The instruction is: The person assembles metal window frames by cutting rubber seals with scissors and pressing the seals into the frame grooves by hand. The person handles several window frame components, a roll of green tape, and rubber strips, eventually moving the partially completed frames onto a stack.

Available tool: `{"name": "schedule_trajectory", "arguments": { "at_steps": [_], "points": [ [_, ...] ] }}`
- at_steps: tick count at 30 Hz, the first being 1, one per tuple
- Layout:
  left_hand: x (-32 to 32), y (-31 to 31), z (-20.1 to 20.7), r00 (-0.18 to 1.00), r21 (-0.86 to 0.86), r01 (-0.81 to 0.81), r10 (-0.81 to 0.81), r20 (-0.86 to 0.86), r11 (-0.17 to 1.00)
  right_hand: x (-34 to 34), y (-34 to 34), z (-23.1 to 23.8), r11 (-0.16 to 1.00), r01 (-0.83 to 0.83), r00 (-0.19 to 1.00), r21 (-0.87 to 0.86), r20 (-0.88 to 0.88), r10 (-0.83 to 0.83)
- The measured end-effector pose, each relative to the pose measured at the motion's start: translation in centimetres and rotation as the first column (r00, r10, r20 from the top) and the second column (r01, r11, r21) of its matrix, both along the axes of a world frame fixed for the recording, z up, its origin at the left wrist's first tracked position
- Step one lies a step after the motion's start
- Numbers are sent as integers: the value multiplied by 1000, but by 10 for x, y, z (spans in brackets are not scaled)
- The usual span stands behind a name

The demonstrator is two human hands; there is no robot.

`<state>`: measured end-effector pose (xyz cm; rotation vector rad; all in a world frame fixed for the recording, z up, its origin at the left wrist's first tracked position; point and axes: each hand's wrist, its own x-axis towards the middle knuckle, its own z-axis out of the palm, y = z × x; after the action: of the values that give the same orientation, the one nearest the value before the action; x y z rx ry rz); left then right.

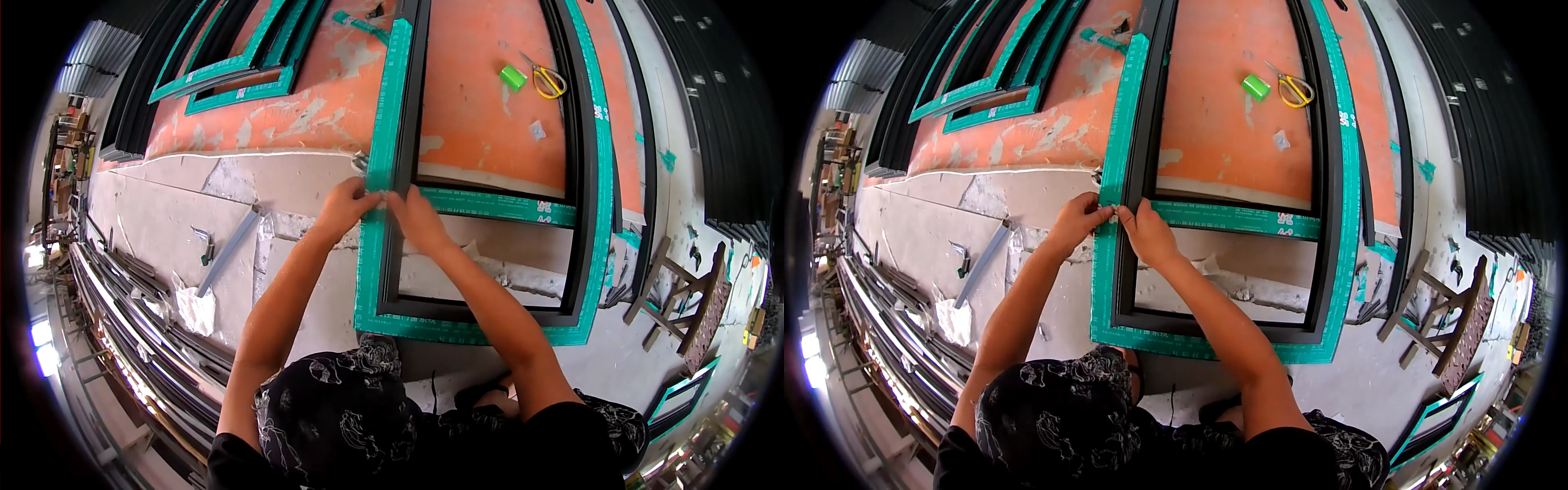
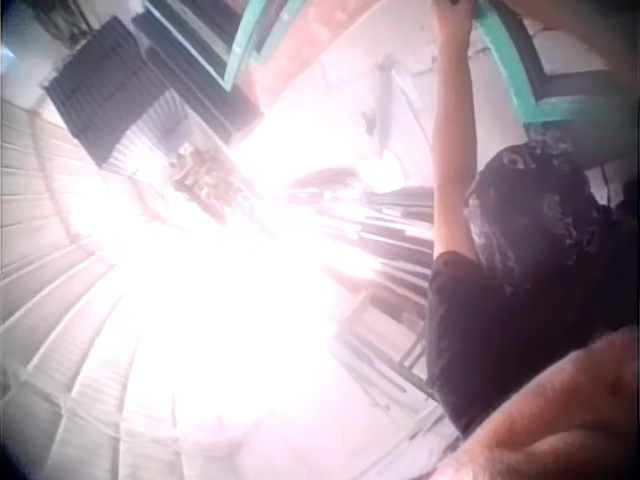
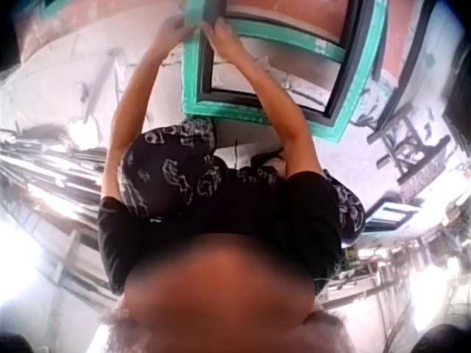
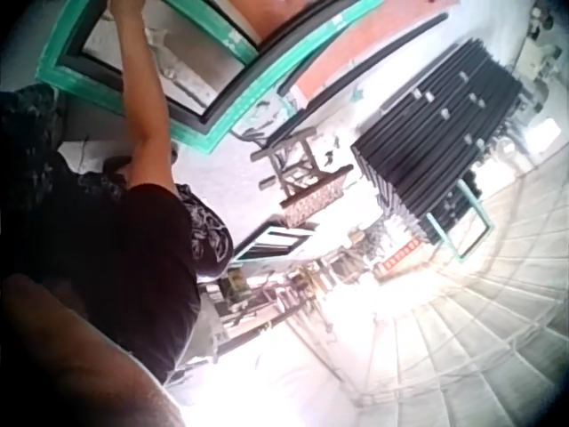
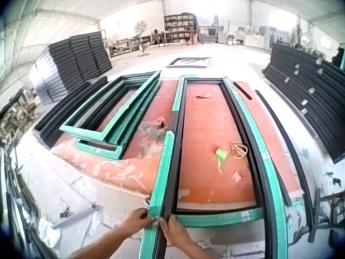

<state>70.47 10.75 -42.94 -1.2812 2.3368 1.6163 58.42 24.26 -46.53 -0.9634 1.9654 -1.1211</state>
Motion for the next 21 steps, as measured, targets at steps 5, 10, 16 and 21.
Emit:
{"name": "schedule_trajectory", "arguments": {
  "at_steps": [5,10,16,21],
  "points": [
    [8,-5,-3,1000,3,13,-13,-8,1000,-22,3,17,984,-168,796,-57,581,169],
    [1,-2,-3,1000,-32,16,-16,16,999,-26,6,7,995,-91,834,-43,543,100],
    [4,-4,-2,1000,-32,-22,21,-21,999,-15,-2,26,994,87,715,70,690,-111],
    [-32,-9,13,999,-115,-26,31,40,993,-12,-4,5,989,140,766,41,629,-134]
  ]
}}
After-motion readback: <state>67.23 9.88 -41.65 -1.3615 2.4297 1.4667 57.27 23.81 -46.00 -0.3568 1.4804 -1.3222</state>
